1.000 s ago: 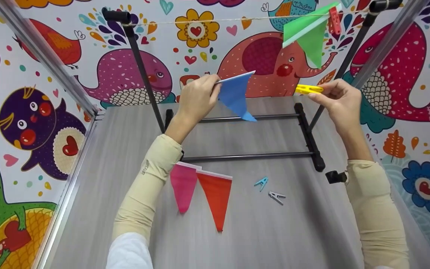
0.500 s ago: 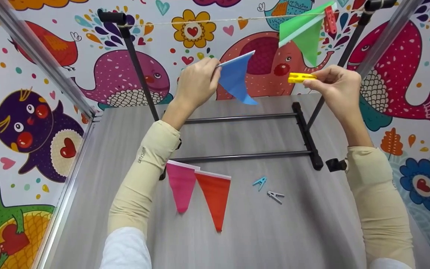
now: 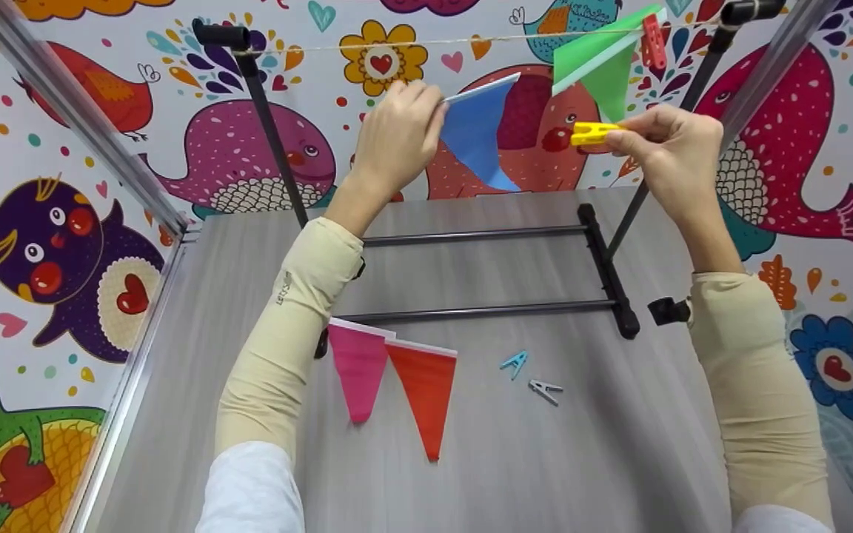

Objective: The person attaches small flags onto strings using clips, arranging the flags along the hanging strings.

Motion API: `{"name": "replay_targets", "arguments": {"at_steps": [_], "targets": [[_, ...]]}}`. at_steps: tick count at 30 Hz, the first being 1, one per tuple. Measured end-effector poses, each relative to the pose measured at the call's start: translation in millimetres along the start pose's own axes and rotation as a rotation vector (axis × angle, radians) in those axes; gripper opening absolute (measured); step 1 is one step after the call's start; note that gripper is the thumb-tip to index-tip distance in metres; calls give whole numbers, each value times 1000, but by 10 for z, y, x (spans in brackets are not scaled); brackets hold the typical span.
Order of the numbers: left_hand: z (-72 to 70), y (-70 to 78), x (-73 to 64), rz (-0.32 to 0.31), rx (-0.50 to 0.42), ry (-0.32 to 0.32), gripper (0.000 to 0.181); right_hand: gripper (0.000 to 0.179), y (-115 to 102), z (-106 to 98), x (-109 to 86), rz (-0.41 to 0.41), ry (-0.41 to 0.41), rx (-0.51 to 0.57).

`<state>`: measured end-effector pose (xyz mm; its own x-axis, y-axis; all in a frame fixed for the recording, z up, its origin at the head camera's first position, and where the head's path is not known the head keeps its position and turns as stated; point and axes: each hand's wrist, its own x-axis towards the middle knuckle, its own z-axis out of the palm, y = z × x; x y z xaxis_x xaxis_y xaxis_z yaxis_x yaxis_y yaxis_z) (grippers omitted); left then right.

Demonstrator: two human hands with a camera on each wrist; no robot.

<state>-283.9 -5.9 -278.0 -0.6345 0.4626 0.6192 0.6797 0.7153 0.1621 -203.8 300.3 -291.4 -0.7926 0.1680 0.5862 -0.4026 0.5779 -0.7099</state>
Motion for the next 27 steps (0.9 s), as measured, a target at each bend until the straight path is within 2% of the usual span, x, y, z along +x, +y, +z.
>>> {"name": "replay_targets", "arguments": {"at_steps": [5, 8, 16, 23, 27], "targets": [[-5, 1, 82, 59, 3, 45, 32, 22, -55, 5, 89, -69, 23, -14], [-5, 4, 126, 73, 8, 65, 33, 22, -95, 12, 158, -92, 35, -5], [-21, 38, 208, 27, 14, 58, 33, 23, -198, 34, 362, -113, 80, -35], [-26, 96, 277, -63, -14, 9, 32, 25, -368, 69, 487, -125, 103, -48], [-23, 117, 310, -69, -19, 14, 32, 22, -464, 125, 554, -156, 100, -59]]}}
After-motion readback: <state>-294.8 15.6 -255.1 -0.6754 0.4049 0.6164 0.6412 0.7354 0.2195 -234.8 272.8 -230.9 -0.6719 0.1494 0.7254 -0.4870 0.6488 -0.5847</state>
